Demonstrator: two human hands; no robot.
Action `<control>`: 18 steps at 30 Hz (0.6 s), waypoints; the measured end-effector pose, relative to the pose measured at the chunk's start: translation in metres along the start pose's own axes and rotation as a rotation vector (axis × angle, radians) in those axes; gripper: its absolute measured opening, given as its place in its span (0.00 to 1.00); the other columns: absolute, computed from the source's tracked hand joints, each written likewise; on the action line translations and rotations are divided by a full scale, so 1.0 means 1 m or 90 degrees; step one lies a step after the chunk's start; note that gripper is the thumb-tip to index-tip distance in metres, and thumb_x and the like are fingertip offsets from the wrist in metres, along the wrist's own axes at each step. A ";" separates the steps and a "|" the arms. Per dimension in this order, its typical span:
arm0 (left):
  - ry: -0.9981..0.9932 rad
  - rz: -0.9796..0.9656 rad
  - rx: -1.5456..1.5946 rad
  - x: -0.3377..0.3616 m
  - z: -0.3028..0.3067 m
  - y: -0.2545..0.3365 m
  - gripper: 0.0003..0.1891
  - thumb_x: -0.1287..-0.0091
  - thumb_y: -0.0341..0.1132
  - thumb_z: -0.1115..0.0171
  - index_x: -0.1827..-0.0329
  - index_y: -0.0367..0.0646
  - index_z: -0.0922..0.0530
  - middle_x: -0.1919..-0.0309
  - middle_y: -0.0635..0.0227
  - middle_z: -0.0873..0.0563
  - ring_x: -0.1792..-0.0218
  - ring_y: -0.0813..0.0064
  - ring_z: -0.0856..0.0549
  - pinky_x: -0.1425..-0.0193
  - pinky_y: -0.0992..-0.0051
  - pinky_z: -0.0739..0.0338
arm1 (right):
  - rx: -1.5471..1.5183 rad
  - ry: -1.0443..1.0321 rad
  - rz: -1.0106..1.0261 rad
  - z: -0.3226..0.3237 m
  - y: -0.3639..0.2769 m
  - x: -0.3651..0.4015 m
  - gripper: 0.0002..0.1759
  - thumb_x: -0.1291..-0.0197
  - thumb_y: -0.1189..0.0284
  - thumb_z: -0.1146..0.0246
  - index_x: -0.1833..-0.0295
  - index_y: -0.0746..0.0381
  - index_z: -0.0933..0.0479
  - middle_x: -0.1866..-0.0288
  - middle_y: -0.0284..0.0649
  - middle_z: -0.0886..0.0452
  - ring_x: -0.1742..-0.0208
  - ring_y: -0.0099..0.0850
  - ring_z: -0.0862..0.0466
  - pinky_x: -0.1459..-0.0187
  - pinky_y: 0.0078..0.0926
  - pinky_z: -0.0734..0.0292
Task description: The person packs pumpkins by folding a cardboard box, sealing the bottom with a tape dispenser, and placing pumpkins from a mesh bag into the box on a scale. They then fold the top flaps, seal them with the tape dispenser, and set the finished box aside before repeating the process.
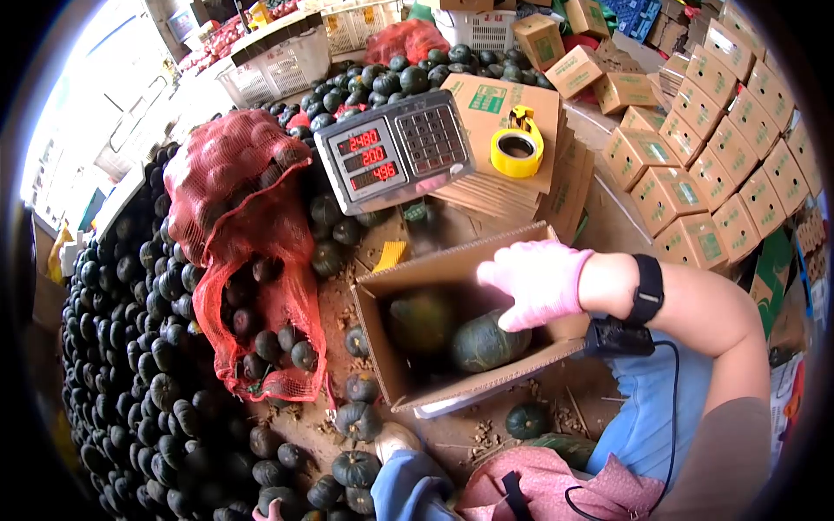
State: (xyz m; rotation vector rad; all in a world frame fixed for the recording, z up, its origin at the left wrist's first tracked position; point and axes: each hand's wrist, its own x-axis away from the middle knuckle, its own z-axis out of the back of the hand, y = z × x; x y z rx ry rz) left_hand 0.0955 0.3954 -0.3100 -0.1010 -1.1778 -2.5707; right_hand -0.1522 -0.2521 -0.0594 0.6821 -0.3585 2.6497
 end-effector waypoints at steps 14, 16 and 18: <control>-0.049 0.053 0.147 0.009 -0.039 -0.084 0.37 0.46 0.31 0.20 0.34 0.36 0.30 0.48 0.58 0.19 0.50 0.66 0.18 0.43 0.69 0.19 | 0.109 -0.256 0.095 -0.051 -0.047 -0.063 0.48 0.55 0.63 0.21 0.26 0.52 0.33 0.39 0.51 0.25 0.37 0.51 0.22 0.42 0.48 0.18; -0.032 0.062 0.099 0.013 -0.042 -0.075 0.39 0.45 0.35 0.20 0.31 0.38 0.31 0.45 0.55 0.19 0.49 0.63 0.18 0.42 0.66 0.19 | 0.143 -0.272 0.120 -0.050 -0.043 -0.065 0.51 0.58 0.68 0.22 0.24 0.47 0.34 0.40 0.52 0.25 0.37 0.51 0.22 0.43 0.48 0.18; 0.004 0.106 -0.063 0.025 -0.051 -0.045 0.41 0.43 0.38 0.21 0.28 0.38 0.33 0.43 0.50 0.19 0.46 0.58 0.18 0.38 0.62 0.21 | 0.155 -0.245 0.151 -0.051 -0.027 -0.064 0.51 0.59 0.69 0.22 0.24 0.45 0.34 0.40 0.53 0.25 0.37 0.52 0.23 0.42 0.50 0.19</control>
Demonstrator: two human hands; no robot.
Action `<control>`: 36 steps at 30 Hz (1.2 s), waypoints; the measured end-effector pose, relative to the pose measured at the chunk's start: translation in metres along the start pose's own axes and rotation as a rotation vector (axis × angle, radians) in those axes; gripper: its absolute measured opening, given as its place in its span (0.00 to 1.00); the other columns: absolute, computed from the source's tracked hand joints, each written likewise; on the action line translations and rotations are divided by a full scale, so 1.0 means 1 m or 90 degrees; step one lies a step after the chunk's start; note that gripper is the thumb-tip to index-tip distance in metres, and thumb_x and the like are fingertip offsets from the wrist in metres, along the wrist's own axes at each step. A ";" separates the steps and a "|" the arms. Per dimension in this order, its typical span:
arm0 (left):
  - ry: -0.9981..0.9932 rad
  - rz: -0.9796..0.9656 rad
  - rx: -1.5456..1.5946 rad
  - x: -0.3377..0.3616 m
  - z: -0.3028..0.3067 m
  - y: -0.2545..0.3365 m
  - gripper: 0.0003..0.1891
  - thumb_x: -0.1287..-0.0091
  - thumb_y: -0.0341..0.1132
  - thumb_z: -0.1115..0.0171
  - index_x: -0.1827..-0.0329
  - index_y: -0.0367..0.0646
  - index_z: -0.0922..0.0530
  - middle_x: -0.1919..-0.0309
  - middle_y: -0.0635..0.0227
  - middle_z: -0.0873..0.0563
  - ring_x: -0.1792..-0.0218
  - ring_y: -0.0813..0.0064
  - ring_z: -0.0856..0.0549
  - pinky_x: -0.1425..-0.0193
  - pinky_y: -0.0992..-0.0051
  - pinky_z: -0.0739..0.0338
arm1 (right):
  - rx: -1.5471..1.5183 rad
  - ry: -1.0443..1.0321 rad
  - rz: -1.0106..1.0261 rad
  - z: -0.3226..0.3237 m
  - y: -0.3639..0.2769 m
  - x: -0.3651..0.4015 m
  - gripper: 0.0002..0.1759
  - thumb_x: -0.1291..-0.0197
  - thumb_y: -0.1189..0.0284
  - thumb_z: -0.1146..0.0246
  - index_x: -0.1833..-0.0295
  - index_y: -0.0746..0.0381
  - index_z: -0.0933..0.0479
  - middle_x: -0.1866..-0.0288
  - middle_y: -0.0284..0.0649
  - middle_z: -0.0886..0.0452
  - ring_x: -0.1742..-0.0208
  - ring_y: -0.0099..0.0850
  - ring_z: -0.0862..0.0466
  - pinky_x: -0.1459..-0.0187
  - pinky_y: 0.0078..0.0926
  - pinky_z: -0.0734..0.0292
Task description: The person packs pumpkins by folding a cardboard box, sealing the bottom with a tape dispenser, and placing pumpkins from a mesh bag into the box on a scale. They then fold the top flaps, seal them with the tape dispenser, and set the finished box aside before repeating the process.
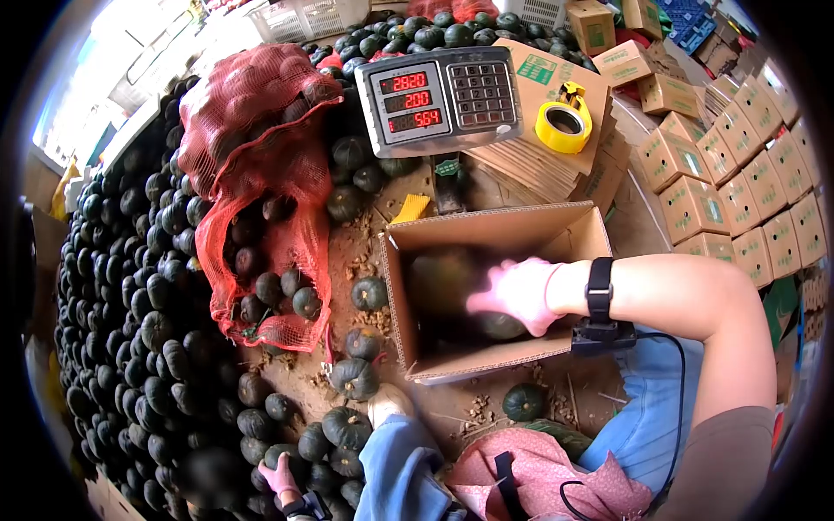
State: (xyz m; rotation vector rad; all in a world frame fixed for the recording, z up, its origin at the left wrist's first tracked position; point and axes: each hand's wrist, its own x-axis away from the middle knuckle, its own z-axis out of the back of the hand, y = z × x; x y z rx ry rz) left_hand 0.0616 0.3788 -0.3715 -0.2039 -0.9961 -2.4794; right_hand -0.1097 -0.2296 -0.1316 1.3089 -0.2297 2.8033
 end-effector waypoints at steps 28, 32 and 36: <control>0.065 -0.117 -0.022 0.003 -0.017 -0.013 0.46 0.47 0.42 0.17 0.26 0.40 0.32 0.35 0.48 0.23 0.34 0.52 0.23 0.29 0.57 0.28 | 0.221 0.483 0.223 0.032 -0.025 -0.025 0.25 0.56 0.79 0.36 0.47 0.66 0.23 0.47 0.51 0.22 0.42 0.49 0.22 0.40 0.42 0.23; 0.133 -0.127 -0.161 -0.001 -0.022 -0.019 0.51 0.53 0.49 0.17 0.25 0.46 0.34 0.40 0.46 0.22 0.39 0.44 0.22 0.32 0.54 0.27 | 0.023 0.421 0.230 0.026 -0.027 -0.068 0.37 0.58 0.83 0.33 0.34 0.68 0.26 0.36 0.56 0.24 0.34 0.58 0.25 0.31 0.46 0.29; 0.095 -0.095 -0.116 0.008 -0.015 -0.014 0.52 0.53 0.48 0.16 0.24 0.51 0.36 0.41 0.45 0.23 0.39 0.43 0.23 0.31 0.54 0.27 | -0.015 0.386 0.134 0.019 -0.035 -0.062 0.47 0.63 0.74 0.23 0.30 0.65 0.31 0.35 0.54 0.25 0.35 0.55 0.25 0.30 0.42 0.29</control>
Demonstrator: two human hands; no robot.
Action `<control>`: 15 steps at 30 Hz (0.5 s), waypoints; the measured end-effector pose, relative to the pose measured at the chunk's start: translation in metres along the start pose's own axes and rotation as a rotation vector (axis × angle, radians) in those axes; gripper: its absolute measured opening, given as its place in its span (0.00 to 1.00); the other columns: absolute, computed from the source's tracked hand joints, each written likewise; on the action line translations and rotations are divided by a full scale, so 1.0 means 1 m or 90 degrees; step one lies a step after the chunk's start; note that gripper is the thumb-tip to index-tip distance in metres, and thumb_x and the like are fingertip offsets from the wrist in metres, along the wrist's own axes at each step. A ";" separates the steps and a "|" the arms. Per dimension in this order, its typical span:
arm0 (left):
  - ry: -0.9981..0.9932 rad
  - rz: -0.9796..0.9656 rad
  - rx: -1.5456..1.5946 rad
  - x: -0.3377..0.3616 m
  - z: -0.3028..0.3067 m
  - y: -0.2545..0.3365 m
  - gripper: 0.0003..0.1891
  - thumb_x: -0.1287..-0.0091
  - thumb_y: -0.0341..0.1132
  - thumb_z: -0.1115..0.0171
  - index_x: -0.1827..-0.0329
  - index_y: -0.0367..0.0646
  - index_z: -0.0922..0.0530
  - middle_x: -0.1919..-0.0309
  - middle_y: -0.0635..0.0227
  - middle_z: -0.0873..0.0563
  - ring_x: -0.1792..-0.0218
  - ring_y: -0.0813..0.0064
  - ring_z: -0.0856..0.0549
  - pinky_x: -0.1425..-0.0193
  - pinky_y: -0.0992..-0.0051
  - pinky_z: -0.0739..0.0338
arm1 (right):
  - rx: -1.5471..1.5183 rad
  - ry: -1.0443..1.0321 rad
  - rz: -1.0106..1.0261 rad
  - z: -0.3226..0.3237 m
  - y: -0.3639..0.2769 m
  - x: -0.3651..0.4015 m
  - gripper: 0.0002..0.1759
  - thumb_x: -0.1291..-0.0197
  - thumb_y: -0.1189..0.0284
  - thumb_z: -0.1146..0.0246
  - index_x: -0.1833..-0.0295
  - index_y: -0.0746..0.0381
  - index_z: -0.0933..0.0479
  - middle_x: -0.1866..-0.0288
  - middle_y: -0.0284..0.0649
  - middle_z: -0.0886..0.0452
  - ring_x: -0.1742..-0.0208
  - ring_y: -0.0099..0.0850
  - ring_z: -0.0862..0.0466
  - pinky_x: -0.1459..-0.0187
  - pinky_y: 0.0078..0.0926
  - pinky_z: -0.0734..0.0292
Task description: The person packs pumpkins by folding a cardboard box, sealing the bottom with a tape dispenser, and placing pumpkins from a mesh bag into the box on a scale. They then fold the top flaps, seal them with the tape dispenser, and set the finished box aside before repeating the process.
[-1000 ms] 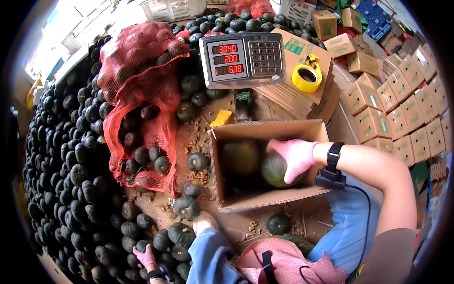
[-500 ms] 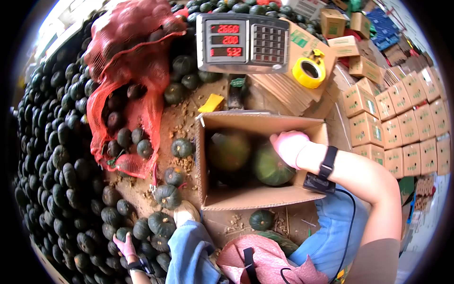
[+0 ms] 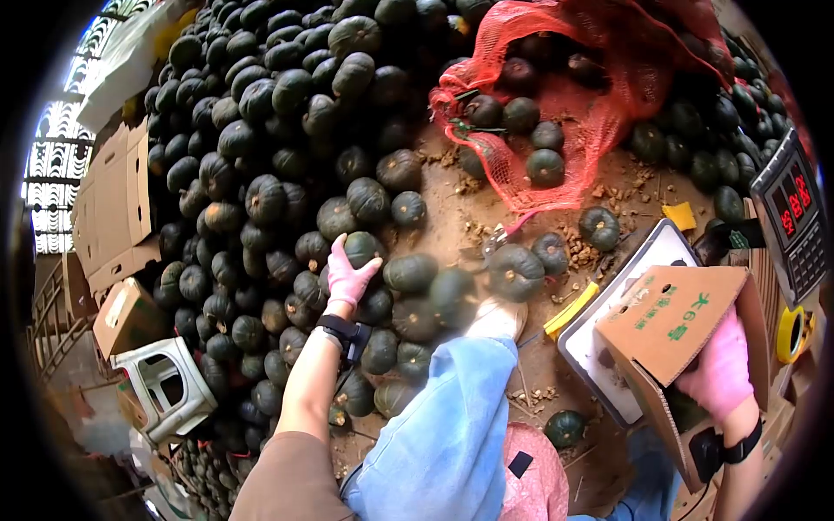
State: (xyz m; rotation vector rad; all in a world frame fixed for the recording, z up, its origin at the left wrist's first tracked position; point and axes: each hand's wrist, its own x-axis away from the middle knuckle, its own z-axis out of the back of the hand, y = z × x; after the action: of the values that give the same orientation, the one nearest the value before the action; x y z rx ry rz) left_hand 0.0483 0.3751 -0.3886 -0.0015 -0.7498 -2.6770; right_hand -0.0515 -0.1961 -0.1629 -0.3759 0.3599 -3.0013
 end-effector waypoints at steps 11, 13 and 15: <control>-0.010 -0.364 -0.122 0.041 0.020 0.051 0.37 0.45 0.37 0.24 0.29 0.50 0.27 0.38 0.50 0.22 0.34 0.47 0.25 0.30 0.53 0.29 | -0.367 0.133 -0.341 0.047 -0.042 0.072 0.36 0.53 0.59 0.27 0.40 0.66 0.26 0.50 0.39 0.18 0.48 0.28 0.19 0.43 0.27 0.24; -0.201 -0.289 -0.088 0.063 0.018 0.077 0.35 0.41 0.44 0.26 0.30 0.47 0.27 0.49 0.49 0.16 0.44 0.50 0.18 0.40 0.56 0.22 | -0.499 0.355 -0.367 0.044 -0.052 0.102 0.34 0.42 0.59 0.34 0.34 0.66 0.28 0.45 0.41 0.19 0.44 0.32 0.19 0.39 0.31 0.25; -0.295 -0.210 -0.090 0.084 0.000 0.100 0.40 0.40 0.54 0.28 0.28 0.43 0.30 0.56 0.50 0.15 0.52 0.51 0.14 0.48 0.57 0.18 | -0.594 0.447 -0.365 0.025 -0.033 0.149 0.35 0.36 0.58 0.36 0.28 0.66 0.32 0.38 0.44 0.22 0.40 0.35 0.20 0.36 0.35 0.26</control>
State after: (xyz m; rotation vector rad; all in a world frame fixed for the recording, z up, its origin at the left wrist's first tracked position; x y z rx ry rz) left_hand 0.0042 0.2671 -0.3305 -0.6008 -0.7406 -3.0831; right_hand -0.1910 -0.1878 -0.0965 0.6853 2.0122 -3.1329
